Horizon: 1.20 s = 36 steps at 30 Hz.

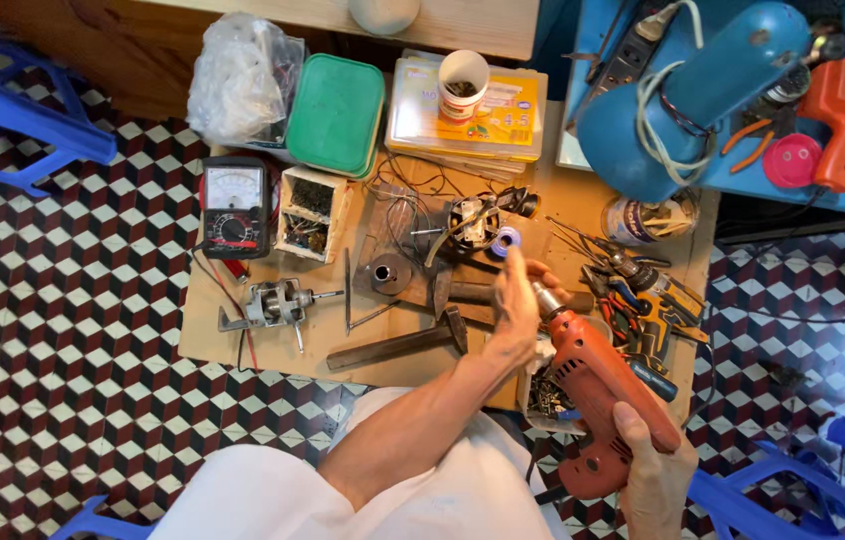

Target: The person disassembles and reassembles a small electrical motor using a screwdriver and a power drill. They remove screws, separate the motor housing, and then reassemble the components on a cluttered workbench.

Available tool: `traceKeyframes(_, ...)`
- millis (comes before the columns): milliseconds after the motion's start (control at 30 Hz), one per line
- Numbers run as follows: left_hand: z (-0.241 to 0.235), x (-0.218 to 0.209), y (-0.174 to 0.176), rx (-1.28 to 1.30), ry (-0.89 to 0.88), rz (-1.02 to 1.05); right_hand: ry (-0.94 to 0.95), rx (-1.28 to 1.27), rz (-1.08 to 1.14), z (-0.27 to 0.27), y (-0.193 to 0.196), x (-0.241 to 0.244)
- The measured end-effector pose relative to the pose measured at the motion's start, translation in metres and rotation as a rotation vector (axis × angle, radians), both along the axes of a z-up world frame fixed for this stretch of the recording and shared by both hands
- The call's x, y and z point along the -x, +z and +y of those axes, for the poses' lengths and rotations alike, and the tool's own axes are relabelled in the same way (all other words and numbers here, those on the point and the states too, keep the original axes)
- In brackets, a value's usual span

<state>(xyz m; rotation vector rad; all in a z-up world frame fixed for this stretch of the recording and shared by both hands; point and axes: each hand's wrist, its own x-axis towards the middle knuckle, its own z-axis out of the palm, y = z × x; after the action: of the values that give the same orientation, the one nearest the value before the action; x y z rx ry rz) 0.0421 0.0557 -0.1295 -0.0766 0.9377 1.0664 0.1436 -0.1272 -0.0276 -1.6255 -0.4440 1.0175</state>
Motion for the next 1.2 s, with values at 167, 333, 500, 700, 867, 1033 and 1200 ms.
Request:
traceKeyframes(167,0.005,0.03,-0.062,-0.033,-0.398,0.422,-0.176,0.064,0.07,-0.018,-0.009,-0.03)
traceKeyframes(333,0.005,0.02,-0.091,-0.044,-0.571,0.314,-0.173,-0.052,0.18,-0.023,-0.017,-0.073)
traceKeyframes(500,-0.006,0.007,-0.105,-0.283,-0.647,0.233,-0.142,-0.109,0.26,-0.039,0.002,-0.127)
traceKeyframes(700,-0.018,0.004,-0.081,-0.458,-1.127,0.881,-0.393,-0.23,0.39,-0.078,-0.01,-0.11)
traceKeyframes(867,-0.042,-0.008,-0.065,-0.877,-1.111,1.234,-0.182,0.074,0.289,-0.085,-0.023,-0.099)
traceKeyframes(1033,-0.031,0.054,-0.039,-0.539,-0.987,0.989,-0.183,0.074,0.296,-0.061,-0.014,-0.075)
traceKeyframes(1200,-0.036,0.1,-0.008,-0.437,-0.814,0.61,-0.004,0.034,0.237,-0.019,-0.002,-0.045)
